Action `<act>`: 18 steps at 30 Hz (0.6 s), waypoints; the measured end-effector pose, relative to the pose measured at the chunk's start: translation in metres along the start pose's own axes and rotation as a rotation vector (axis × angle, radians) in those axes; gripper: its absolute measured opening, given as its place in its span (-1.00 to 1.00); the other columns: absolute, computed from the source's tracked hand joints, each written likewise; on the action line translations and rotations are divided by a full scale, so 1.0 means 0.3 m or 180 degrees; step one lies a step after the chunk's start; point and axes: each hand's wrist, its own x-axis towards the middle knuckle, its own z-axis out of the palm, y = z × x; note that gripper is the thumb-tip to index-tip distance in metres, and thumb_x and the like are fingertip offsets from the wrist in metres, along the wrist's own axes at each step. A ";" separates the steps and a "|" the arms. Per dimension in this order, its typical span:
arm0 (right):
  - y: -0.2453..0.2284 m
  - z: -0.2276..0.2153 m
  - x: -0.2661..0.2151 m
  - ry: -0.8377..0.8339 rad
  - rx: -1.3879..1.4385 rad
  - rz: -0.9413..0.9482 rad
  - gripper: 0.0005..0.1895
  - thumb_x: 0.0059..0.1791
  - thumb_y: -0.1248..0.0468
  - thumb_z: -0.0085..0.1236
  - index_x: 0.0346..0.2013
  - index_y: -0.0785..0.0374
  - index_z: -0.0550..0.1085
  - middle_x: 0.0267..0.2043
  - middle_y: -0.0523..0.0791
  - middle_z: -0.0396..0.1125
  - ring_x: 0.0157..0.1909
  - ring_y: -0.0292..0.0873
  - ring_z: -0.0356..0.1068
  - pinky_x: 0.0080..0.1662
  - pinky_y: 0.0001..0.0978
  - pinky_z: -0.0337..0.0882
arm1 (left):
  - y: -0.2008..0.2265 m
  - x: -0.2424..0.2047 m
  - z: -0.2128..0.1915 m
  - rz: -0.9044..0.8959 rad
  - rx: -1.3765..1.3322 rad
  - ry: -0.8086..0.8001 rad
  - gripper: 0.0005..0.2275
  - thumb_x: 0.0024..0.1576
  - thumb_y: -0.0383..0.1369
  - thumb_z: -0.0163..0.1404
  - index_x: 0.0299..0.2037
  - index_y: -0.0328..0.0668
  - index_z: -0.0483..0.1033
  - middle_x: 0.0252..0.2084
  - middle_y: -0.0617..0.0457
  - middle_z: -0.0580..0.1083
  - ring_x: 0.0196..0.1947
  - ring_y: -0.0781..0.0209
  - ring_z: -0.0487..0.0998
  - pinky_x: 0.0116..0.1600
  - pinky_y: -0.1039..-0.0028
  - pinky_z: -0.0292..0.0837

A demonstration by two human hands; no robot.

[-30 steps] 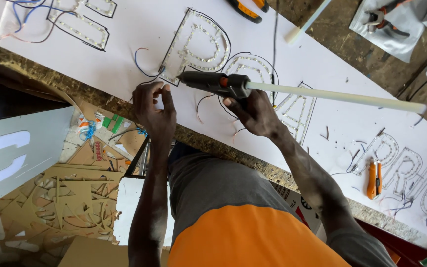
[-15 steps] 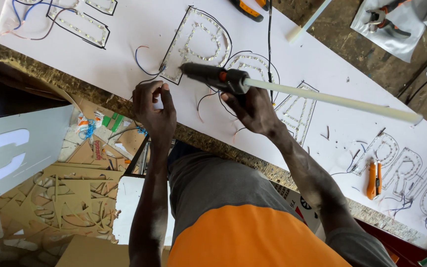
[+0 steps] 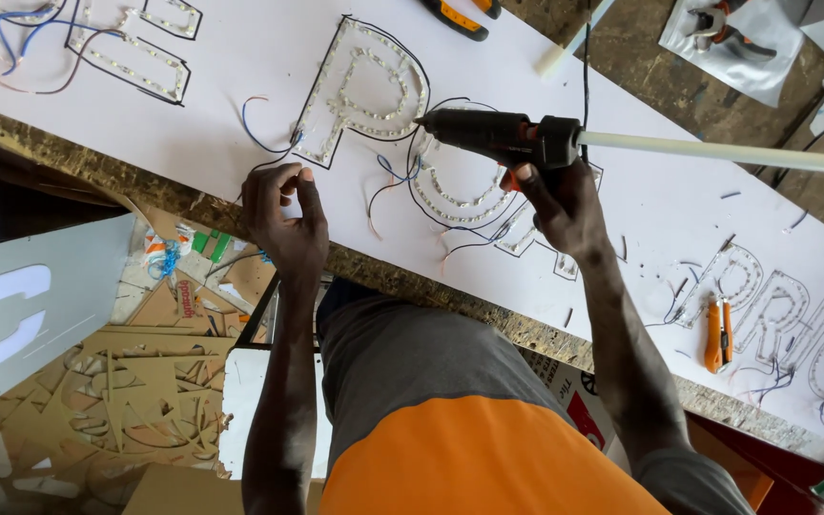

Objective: The person uses a soldering iron to join wires on LED strips arranged in letter shapes on a white board. They then use a hot glue gun to secure the LED strips and wires to the board, working on letters that spell out 'OMBRE DOA PRIC'.

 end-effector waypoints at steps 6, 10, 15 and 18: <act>-0.015 0.049 0.014 0.0040 0.0004 -0.0192 -0.72 0.32 0.18 0.14 -0.10 0.35 0.60 -0.38 0.01 0.52 -0.39 -0.03 0.46 -0.16 -0.21 0.40 | 0.002 0.005 0.005 0.0081 0.0025 0.0006 -0.93 0.41 -0.51 0.19 0.04 -0.22 0.68 -0.28 0.06 0.48 -0.30 0.16 0.47 -0.19 0.42 0.43; -0.004 0.057 0.001 0.0022 -0.0267 -0.0224 -0.64 0.33 0.11 0.14 -0.06 0.42 0.50 -0.42 0.05 0.47 -0.38 0.04 0.46 -0.15 -0.07 0.42 | -0.006 0.000 0.006 0.0055 0.0025 0.0010 -0.93 0.41 -0.52 0.19 0.03 -0.21 0.68 -0.28 0.07 0.49 -0.29 0.16 0.49 -0.18 0.43 0.44; -0.070 0.051 0.034 -0.0087 -0.0275 -0.0362 -0.64 0.31 0.08 0.16 -0.13 0.36 0.47 -0.50 0.01 0.41 -0.50 0.00 0.37 -0.27 -0.18 0.36 | 0.009 0.005 0.003 0.0115 -0.0050 -0.0002 -0.95 0.44 -0.52 0.15 0.03 -0.25 0.67 -0.28 0.03 0.49 -0.30 0.10 0.49 -0.18 0.38 0.43; -0.040 0.051 0.021 -0.0078 -0.0421 -0.0438 -0.64 0.31 0.09 0.17 -0.15 0.35 0.47 -0.51 -0.01 0.39 -0.52 -0.01 0.35 -0.29 -0.20 0.35 | -0.018 0.005 0.004 0.0206 0.0065 0.0013 -0.94 0.39 -0.52 0.20 0.00 -0.25 0.68 -0.28 0.06 0.51 -0.30 0.13 0.52 -0.19 0.42 0.45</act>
